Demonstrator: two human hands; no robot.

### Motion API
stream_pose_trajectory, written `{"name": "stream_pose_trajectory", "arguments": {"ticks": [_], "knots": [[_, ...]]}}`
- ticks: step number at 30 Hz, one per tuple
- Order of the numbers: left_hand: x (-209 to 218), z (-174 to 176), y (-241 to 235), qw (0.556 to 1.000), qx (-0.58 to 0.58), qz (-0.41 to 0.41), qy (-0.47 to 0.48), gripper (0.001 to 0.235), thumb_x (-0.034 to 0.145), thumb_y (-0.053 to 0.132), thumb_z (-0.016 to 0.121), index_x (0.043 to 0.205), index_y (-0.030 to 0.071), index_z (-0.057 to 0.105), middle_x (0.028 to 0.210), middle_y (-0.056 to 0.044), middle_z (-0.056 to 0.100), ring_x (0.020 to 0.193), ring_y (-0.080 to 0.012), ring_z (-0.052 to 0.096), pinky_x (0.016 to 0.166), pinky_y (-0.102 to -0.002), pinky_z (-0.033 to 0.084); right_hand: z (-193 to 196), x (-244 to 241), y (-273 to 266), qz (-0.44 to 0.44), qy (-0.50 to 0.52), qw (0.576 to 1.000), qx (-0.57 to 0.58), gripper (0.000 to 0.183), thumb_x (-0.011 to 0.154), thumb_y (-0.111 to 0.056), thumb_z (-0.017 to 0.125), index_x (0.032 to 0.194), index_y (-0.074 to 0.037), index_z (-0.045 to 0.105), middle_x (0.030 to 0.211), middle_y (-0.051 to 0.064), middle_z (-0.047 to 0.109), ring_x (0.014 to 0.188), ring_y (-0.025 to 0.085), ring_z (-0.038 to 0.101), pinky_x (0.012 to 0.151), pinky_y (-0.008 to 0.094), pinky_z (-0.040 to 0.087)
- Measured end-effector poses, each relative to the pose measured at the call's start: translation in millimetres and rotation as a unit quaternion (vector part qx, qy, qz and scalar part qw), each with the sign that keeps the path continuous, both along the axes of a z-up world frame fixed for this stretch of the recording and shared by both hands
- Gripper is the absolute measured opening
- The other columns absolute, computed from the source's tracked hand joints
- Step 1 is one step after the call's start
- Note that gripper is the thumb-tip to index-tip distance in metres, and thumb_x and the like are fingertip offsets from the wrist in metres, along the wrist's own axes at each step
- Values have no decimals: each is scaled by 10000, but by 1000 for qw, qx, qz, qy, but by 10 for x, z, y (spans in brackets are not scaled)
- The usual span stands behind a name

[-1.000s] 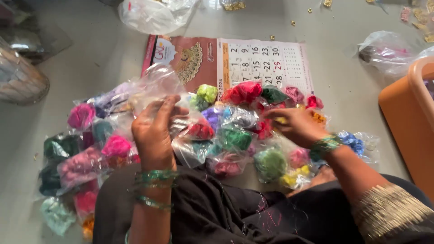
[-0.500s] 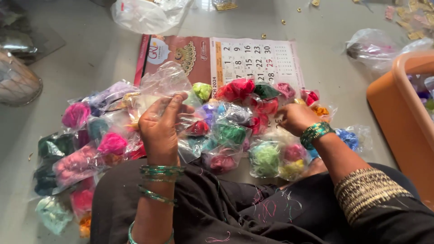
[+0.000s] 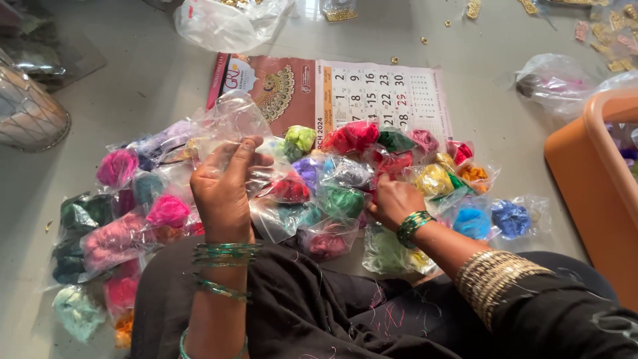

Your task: The person sits on the floor and packs colorful fluffy craft pieces into small clear plastic bags, twisting the bags closed and placing the filled bags into an orange plastic tub, working through the pile of pieces one at a time.

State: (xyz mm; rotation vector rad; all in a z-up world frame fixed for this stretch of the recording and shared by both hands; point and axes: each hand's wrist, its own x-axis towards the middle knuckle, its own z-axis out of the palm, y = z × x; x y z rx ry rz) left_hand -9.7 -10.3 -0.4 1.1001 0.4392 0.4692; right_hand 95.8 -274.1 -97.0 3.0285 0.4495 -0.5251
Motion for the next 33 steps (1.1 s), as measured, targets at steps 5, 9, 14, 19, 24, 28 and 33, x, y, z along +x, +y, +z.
{"name": "stream_pose_trajectory", "arguments": {"ticks": [5,9,14,19,24,28,33], "knots": [[-3,48,13,999,-30,12,18,152,966,137,683,1014,4,741,807,-98,736,626,-129,658,533,-269,529,-619,421,-358,-70,-73,988,119,408,818,-327,732,1026,15,652,956,281,729,887,417,717,822,501,571],[-19,-20,87,1000,-16,24,5,152,980,142,681,1016,2,730,815,-97,734,666,-125,688,567,-255,543,-711,674,-554,-123,-77,966,215,452,774,-355,772,1070,-24,690,975,243,737,897,386,715,806,476,562],[-33,25,111,999,-23,24,-19,142,978,124,687,1021,6,753,819,-98,740,681,-117,686,599,-245,547,-420,535,-283,-169,67,921,344,634,739,-286,677,1330,-79,573,929,182,769,788,316,770,749,462,605],[-151,131,428,997,-9,75,-30,139,987,138,683,1020,11,730,795,-89,718,624,-135,655,542,-256,511,57,402,-129,-44,-54,979,193,521,843,-297,742,1316,-102,646,1007,211,739,901,352,721,824,467,558],[-273,81,682,980,61,172,-74,144,1032,114,671,1077,2,750,879,-91,748,745,-118,698,658,-226,557,578,-181,437,177,-162,906,348,379,897,-268,667,1245,-124,709,1174,142,768,1077,302,730,964,411,568],[-193,45,633,984,14,175,-34,141,994,127,669,1035,26,759,817,-77,739,651,-113,674,548,-236,546,598,-684,897,308,-151,879,332,719,784,-472,787,1408,-185,574,1432,184,546,1295,421,516,1043,552,424],[-105,-114,586,988,-3,136,-69,134,996,110,674,1043,12,752,824,-81,731,670,-115,684,571,-243,561,295,-570,924,355,-167,887,243,829,675,-416,823,1436,-262,532,1545,189,404,1347,480,400,1031,617,349]]}}
